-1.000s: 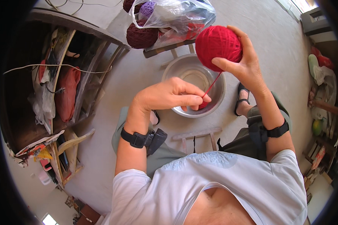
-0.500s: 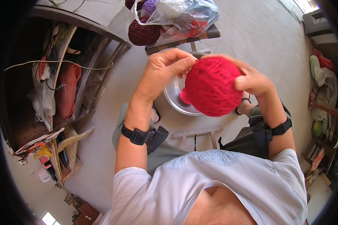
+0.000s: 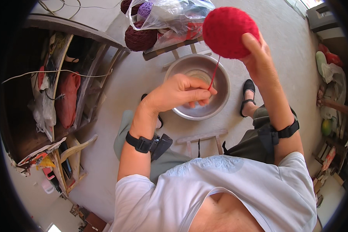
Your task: The person winds red yarn into a ball by hand, pulling the thread from a smaller ball in a metal bowl and rotating the main ball to take up the slack.
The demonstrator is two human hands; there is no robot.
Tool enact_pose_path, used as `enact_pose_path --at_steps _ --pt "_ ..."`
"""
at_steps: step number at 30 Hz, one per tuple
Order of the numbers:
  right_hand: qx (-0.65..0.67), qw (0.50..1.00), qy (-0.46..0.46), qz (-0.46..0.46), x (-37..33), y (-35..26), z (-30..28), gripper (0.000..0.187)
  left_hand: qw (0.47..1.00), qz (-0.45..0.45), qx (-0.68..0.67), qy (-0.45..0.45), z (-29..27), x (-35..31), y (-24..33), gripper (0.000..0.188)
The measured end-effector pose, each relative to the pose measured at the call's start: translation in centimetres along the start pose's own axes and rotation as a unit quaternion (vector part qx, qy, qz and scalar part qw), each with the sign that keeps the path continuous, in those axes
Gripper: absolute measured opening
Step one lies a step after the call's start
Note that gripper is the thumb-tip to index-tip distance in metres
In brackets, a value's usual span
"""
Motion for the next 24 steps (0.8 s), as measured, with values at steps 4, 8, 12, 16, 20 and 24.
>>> enact_pose_path --at_steps 4,8,12,16,20,24 --pt "-0.243 0.970 -0.006 0.023 -0.8 0.4 0.4 0.079 0.999 0.026 -0.010 -0.023 -0.4 -1.0 1.1 0.021" --pt "-0.331 0.941 -0.075 -0.007 -1.5 0.9 1.6 0.083 0.994 0.105 0.007 -0.022 -1.1 -1.8 1.9 0.016" --pt "-0.382 0.905 -0.172 0.073 -2.0 1.7 1.6 0.080 0.987 0.145 -0.008 0.067 -2.3 -2.2 2.2 0.004" --pt "-0.270 0.900 -0.277 0.201 -3.1 2.3 2.5 0.082 0.976 0.173 0.010 0.136 -2.8 -1.8 1.9 0.004" --pt "-0.128 0.907 -0.308 0.257 -3.6 2.0 2.8 0.086 0.974 0.175 -0.020 0.145 -2.8 -1.6 1.7 0.006" --pt "-0.020 0.908 -0.347 0.234 -3.5 2.3 2.3 0.092 0.969 0.191 -0.041 0.153 -3.2 -1.2 1.4 0.011"
Point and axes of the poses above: each hand's wrist, its own x-axis towards the middle knuckle, its own z-axis out of the palm, y = z × x, the point moved 4 cm from there along x, towards the middle knuckle
